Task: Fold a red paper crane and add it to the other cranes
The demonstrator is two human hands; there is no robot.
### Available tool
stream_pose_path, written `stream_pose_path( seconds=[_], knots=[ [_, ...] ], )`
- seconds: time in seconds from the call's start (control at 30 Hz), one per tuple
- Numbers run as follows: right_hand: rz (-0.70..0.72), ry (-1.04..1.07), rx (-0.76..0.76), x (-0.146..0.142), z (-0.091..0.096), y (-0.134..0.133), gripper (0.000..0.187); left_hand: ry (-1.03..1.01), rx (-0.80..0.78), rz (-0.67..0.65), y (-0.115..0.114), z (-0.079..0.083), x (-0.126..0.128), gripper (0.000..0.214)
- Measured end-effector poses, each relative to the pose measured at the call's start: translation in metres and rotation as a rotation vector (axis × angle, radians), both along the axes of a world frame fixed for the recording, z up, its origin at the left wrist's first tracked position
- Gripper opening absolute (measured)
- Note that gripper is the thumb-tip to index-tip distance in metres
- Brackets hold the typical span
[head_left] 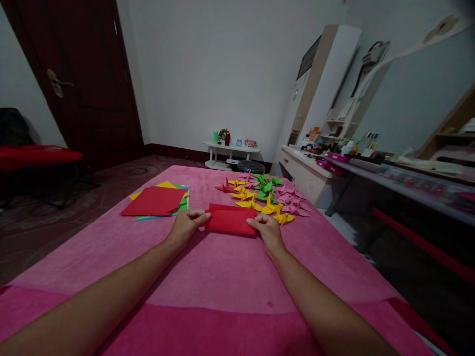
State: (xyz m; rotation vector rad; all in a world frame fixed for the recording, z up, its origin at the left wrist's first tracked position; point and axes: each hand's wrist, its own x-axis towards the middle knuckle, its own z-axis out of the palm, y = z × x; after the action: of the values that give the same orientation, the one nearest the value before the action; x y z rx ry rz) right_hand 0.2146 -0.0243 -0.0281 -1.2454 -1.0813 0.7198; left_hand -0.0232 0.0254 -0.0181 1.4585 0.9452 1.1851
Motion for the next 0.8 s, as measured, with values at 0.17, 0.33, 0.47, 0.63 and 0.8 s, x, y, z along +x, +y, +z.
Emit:
stream_pose_path(
  seconds=[0.17, 0.33, 0.47, 0.63, 0.8],
  knots=[
    [-0.003, 0.006, -0.028, 0.0003, -0.0031, 0.0017, 0.027, -0.004, -0.006, -0.001, -0.0003, 0.0001, 0.0003, 0.029],
    [0.044, 0.05, -0.043, -0.0002, -0.0067, 0.0051, 0.026, -0.03, -0.04, 0.026, -0.0016, 0.0031, 0.0013, 0.029],
    [0.124, 0.12, -0.002, 0.0006, -0.0079, 0.0058, 0.023, -0.015, -0.051, 0.017, -0.0005, 0.0008, 0.001, 0.028],
    [0.092, 0.038, 0.034, 0.0027, -0.0072, 0.0042, 0.024, -0.025, -0.02, 0.014, -0.0023, 0.0028, 0.0006, 0.028],
    [0.0, 0.055, 0.034, 0.0024, -0.0058, 0.0029, 0.018, -0.022, -0.001, 0.037, -0.0027, 0.006, 0.0004, 0.03]
  ],
)
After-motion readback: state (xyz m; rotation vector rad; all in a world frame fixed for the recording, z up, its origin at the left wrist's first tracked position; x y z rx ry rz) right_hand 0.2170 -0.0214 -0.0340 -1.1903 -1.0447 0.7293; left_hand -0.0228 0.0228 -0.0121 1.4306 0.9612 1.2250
